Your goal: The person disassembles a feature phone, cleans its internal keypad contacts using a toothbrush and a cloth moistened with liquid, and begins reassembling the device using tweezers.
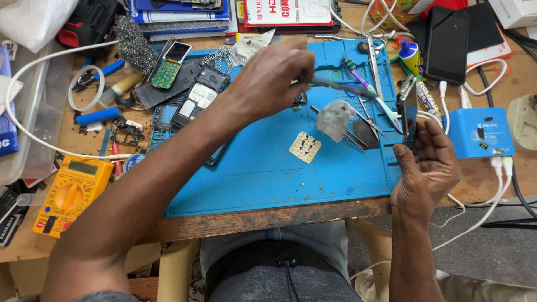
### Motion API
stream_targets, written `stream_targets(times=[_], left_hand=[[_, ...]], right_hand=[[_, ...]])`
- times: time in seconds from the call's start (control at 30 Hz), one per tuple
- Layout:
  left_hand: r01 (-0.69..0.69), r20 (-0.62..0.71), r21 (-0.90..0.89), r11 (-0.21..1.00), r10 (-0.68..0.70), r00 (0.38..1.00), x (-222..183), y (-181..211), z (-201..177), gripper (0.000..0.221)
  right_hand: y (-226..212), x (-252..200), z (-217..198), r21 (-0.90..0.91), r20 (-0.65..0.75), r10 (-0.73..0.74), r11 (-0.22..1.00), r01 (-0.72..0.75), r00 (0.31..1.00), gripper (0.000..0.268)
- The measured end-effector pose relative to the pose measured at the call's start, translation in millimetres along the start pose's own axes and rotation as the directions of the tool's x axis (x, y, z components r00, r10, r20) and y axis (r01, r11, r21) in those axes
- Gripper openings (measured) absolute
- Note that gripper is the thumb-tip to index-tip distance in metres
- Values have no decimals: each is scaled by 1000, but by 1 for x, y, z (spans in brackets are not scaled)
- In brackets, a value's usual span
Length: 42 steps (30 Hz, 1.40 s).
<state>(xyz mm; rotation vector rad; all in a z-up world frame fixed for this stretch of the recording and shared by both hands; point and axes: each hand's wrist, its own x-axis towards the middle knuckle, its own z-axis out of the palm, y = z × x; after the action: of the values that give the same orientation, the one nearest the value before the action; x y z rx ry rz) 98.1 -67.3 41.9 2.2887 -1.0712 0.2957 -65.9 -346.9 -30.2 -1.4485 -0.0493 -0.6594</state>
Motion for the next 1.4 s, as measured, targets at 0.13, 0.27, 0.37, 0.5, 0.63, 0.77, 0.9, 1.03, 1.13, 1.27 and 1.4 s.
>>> stream_targets(times=[0.13, 0.27, 0.37, 0.5, 0.63, 0.77, 0.9, 1.03, 1.13, 1.27, 1.4], left_hand=[[-143, -262, 259, 955, 212, 941, -34, 27, -12, 15], [30, -130, 100, 994, -17, 991, -65, 47, -6, 14], [91, -97, 154, 984, -76, 992, -86, 55, -3, 21], [214, -2, 113, 970, -216, 976, -111, 73, -3, 46], [232, 11, 17, 973, -232, 973, -139, 89, -9, 65], [284, 44, 7, 959, -284, 958, -149, 81, -4, 69], [323, 54, 30, 946, -324, 945, -150, 79, -2, 66], [451, 89, -79, 889, -444, 892, -147, 86, -6, 76], [591, 167, -461, 663, -589, 791, -146, 88, -14, 61], [480, 55, -511, 713, -530, 846, -150, 74, -25, 58], [228, 140, -136, 964, -209, 968, -138, 42, -23, 109]], right_hand=[[-3, 1, 2, 39, 5, -6, 999, 6, 1000, 58], [-15, -5, 14, 148, 66, 111, 982, -119, 992, 50], [-23, -12, 31, 258, 121, 206, 938, -232, 971, 53], [-31, -15, 47, 124, 168, 225, 961, -247, 960, 55], [-37, -19, 52, -175, 198, 262, 958, -229, 944, 60], [-39, -10, 47, -391, 303, 156, 920, -27, 940, 65], [-43, -1, 44, -446, 321, 147, 895, 12, 936, 64], [-44, -6, 50, -451, 303, 172, 893, -18, 938, 65], [-51, -14, 61, -486, 306, 167, 874, 3, 937, 66], [-66, -30, 79, -697, 368, 135, 695, 177, 920, 66], [-71, -39, 89, -678, 399, 78, 696, 236, 914, 64]])
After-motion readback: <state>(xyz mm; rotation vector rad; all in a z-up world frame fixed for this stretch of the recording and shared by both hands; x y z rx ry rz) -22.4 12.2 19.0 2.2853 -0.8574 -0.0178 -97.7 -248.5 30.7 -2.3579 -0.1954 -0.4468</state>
